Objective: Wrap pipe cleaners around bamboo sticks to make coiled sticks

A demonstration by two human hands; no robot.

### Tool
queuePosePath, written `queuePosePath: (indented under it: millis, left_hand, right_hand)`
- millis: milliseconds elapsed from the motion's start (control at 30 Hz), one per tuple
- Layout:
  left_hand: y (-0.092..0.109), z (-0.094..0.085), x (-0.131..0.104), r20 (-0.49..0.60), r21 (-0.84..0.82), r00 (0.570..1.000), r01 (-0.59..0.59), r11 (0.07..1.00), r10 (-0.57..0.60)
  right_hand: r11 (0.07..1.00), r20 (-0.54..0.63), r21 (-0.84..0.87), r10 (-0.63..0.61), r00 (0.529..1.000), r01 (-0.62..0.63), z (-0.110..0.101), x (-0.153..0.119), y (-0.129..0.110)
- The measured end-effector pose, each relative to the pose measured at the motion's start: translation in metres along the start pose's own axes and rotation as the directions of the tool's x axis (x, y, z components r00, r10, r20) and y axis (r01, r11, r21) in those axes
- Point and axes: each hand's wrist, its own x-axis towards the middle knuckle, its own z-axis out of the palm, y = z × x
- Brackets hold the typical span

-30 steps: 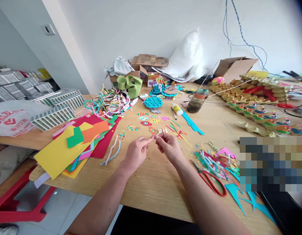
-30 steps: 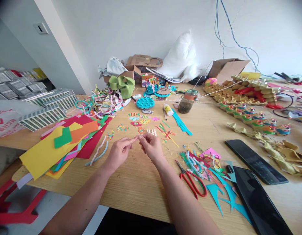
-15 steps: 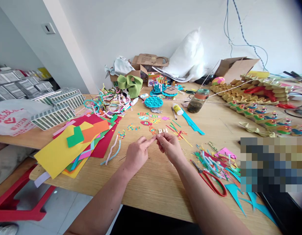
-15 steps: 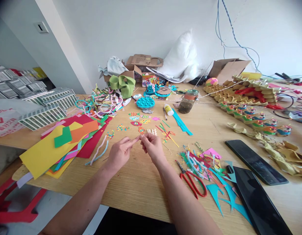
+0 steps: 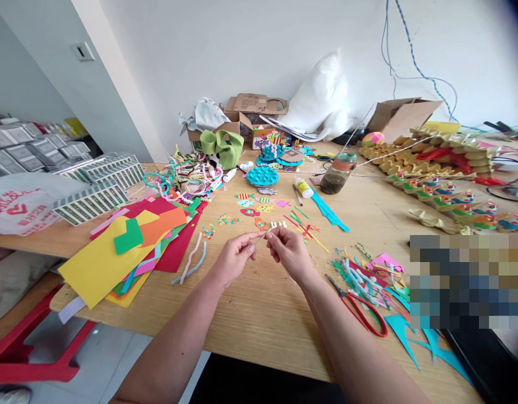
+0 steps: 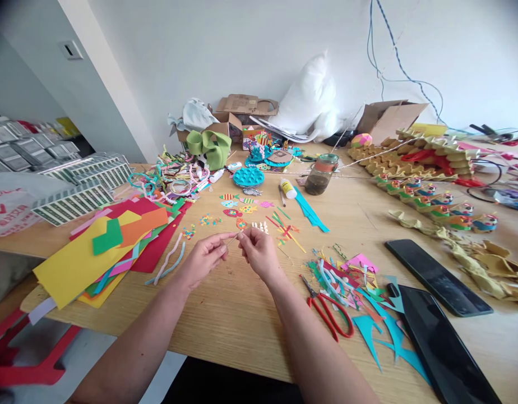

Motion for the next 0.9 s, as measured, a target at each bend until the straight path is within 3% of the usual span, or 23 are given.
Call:
queuePosePath:
  millis: [100,300,700,900]
  left_hand:
    - [0.006,-0.002,-0.002,0.063,-0.202,0.989,0.145,0.969,-0.135]
    - [0.009,-0.003,-0.002,-0.009,-0.373,0.98,0.18,0.91,-0.198]
    - [0.01,-0.005,0.0,-0.056,-0.414,0.96,0.228,0.881,-0.274]
    - [0.01,-0.002,0.0,-0.104,-0.393,0.962,0.195,0.899,-0.254]
  right_hand:
    - [0.999,0.022,-0.029,-0.017,1.0,0.018,0.0,-0.001,-0.003]
    - [0.993,0.174,-0.085,-0.072,0.982,0.088,0.006,-0.006,-0.011]
    - [0.999,0.263,0.046,-0.024,0.964,0.012,0.009,-0.007,-0.004]
    - [0.998,0.26,-0.017,-0.049,0.964,0.056,0.007,-0.007,-0.004]
